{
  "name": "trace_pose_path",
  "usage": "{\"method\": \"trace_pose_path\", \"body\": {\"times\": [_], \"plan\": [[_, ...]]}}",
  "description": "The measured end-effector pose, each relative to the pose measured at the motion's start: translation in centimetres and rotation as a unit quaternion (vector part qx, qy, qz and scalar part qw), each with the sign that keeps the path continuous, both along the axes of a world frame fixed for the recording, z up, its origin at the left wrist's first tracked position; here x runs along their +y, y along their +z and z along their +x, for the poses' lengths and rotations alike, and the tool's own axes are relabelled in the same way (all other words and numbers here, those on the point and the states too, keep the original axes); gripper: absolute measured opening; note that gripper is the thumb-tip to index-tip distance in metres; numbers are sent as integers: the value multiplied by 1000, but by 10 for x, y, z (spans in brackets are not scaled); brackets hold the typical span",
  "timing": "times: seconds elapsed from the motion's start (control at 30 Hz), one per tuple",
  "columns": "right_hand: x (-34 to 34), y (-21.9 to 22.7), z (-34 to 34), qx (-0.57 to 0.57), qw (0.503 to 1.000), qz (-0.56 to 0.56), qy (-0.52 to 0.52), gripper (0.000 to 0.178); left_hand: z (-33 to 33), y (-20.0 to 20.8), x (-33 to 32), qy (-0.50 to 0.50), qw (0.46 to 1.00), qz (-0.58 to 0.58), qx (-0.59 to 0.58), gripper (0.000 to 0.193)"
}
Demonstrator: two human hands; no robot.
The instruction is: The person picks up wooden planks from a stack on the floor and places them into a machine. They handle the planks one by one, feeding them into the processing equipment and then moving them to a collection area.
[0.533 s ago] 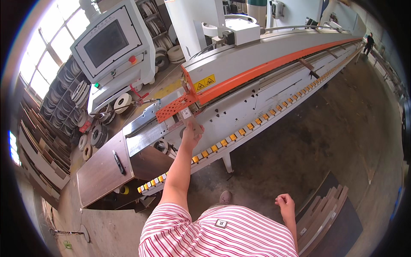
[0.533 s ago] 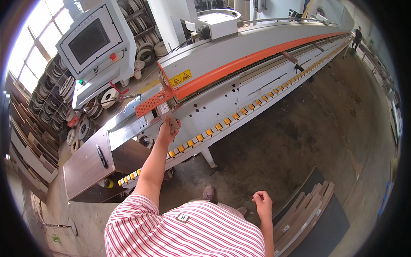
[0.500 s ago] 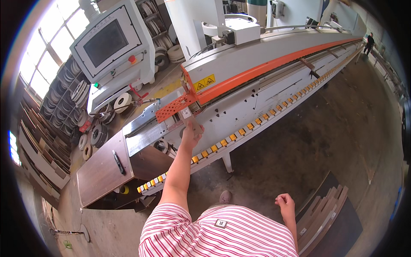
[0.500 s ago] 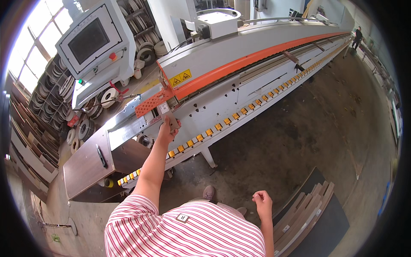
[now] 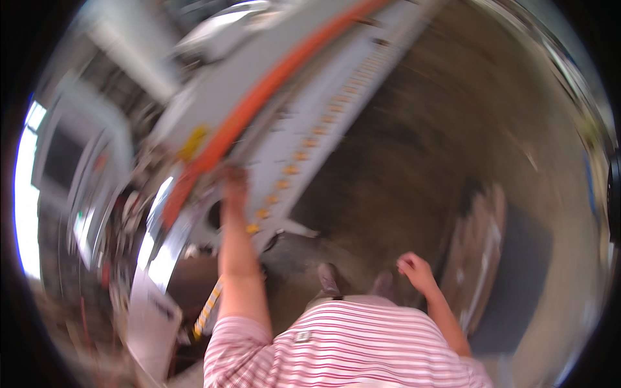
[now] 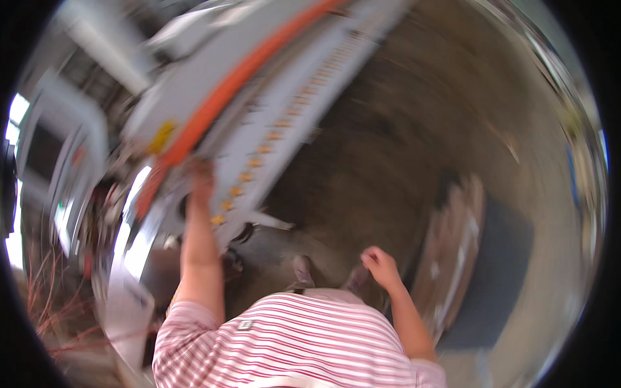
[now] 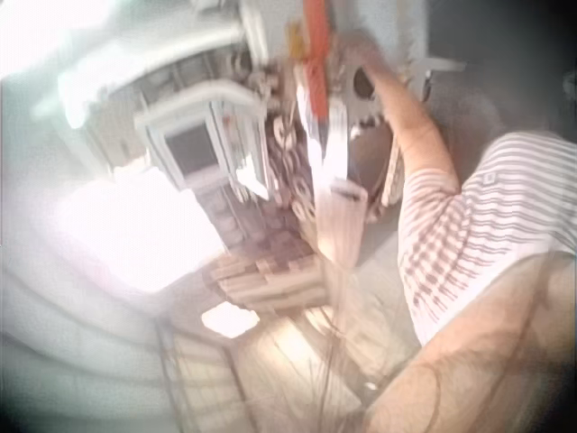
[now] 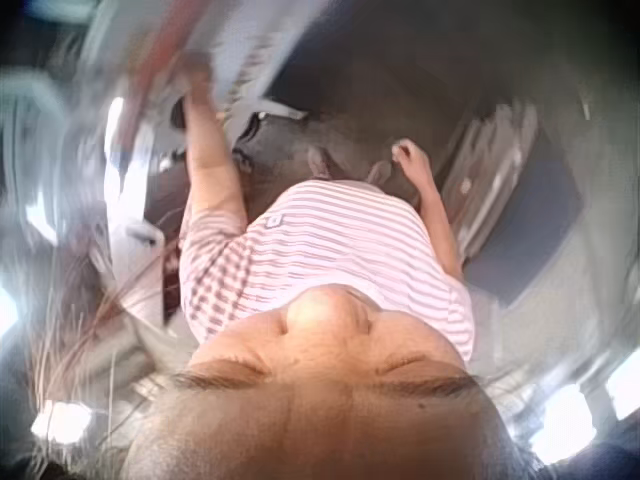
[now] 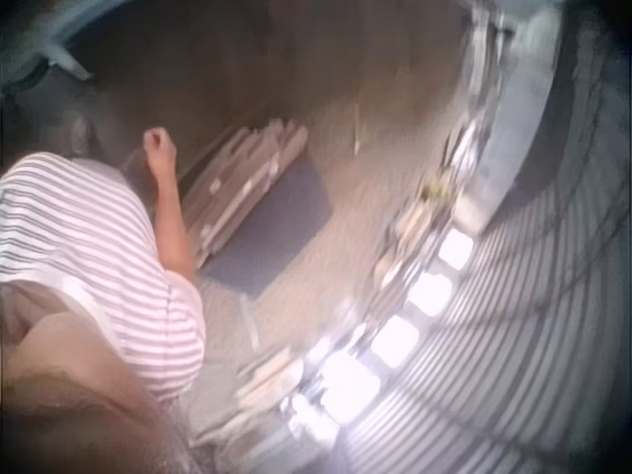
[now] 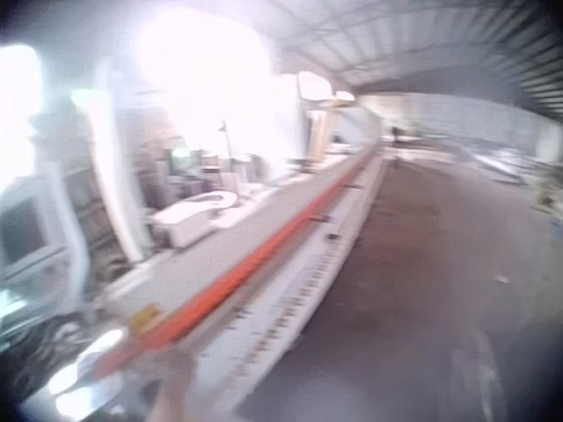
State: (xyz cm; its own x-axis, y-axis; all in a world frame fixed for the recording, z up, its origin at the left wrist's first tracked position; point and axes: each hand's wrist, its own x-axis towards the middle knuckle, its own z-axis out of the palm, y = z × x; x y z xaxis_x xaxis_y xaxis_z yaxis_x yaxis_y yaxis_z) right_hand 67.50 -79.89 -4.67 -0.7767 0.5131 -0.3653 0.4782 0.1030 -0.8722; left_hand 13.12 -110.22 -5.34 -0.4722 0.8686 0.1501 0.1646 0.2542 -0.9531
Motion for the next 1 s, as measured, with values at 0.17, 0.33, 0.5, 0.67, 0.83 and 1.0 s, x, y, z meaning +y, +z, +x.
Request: {"method": "trace_pose_path", "body": {"times": [0.17,0.33,0.5,0.67,0.83,1.0], "plan": [[-6,-68,84,-62,992,53,-98,28,-57,-1,18,84,924,140,-347,44],[23,-142,195,-232,935,64,-261,31,-37,24,54,78,438,735,-512,38],[79,-191,298,-440,813,183,-335,75,110,24,70,-72,625,650,-427,36],[114,-222,326,-493,782,163,-345,87,279,3,56,125,508,456,-720,37],[133,-245,332,-478,795,117,-353,90,335,-24,0,204,514,178,-814,39],[136,-233,338,-449,823,89,-336,89,341,-44,-22,344,426,194,-814,29]]}}
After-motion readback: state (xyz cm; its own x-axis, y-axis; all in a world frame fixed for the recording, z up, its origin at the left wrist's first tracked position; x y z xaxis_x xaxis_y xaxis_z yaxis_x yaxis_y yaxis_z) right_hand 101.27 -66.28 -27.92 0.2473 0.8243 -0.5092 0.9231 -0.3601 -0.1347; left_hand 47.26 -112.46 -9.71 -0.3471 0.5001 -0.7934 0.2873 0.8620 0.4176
